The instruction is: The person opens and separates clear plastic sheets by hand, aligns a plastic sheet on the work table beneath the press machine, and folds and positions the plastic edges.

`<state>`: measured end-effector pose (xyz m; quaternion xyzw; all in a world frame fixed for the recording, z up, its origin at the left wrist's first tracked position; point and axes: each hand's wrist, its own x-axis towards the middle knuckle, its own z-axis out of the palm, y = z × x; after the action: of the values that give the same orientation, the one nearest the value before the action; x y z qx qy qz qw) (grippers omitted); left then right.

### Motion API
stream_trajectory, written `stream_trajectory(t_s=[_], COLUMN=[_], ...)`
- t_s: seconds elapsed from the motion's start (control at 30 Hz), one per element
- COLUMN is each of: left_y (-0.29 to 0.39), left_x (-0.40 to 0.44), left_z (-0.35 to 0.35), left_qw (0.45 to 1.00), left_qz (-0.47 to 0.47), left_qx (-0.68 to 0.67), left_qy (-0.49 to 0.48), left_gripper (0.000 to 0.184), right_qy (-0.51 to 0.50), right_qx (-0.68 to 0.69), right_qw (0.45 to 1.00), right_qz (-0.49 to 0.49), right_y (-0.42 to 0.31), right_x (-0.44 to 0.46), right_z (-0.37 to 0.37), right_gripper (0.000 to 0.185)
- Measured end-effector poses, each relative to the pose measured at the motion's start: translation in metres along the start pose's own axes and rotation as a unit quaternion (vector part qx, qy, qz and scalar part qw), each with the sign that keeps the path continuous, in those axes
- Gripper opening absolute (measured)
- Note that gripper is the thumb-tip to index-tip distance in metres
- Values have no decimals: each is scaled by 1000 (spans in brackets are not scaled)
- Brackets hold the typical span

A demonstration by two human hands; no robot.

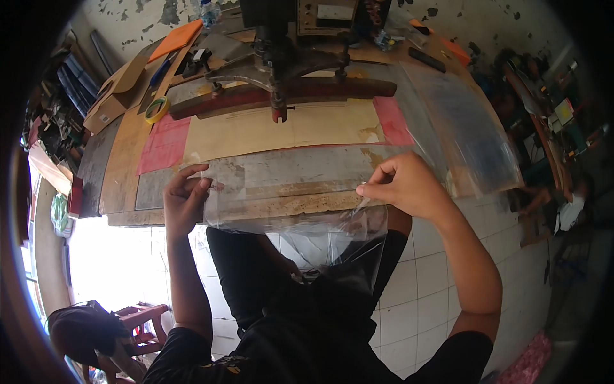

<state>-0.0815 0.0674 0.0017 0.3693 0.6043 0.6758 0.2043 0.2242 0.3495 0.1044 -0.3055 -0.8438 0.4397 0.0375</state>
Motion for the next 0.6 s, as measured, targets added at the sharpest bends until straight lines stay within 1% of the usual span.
stream_trajectory(t_s=[0.03,0.1,0.2,0.3,0.4,0.47,0.6], left_y=[0,2,5,3,1,2,4], left_x=[0,0,0,0,0,-1,-1], left_z=[-1,-5,-5,-5,-4,-3,-3], left_qw=[1000,999,999,999,999,999,999], left_qz=[0,-27,-35,-28,-22,-26,-35], left_qx=[0,23,31,34,34,34,24], left_qy=[-1,-18,-20,-18,-15,-13,-10], left_gripper=[29,32,32,32,32,32,32], right_qy=[0,0,1,-1,12,20,38], right_qx=[1,3,4,31,50,53,85], right_qw=[1000,1000,1000,999,999,998,996], right_qz=[6,13,-2,6,-5,-13,-15], right_y=[0,1,4,7,10,10,16], right_x=[1,3,5,6,4,2,-2], right_z=[1,3,5,6,8,9,14], right_gripper=[28,27,27,26,26,20,19])
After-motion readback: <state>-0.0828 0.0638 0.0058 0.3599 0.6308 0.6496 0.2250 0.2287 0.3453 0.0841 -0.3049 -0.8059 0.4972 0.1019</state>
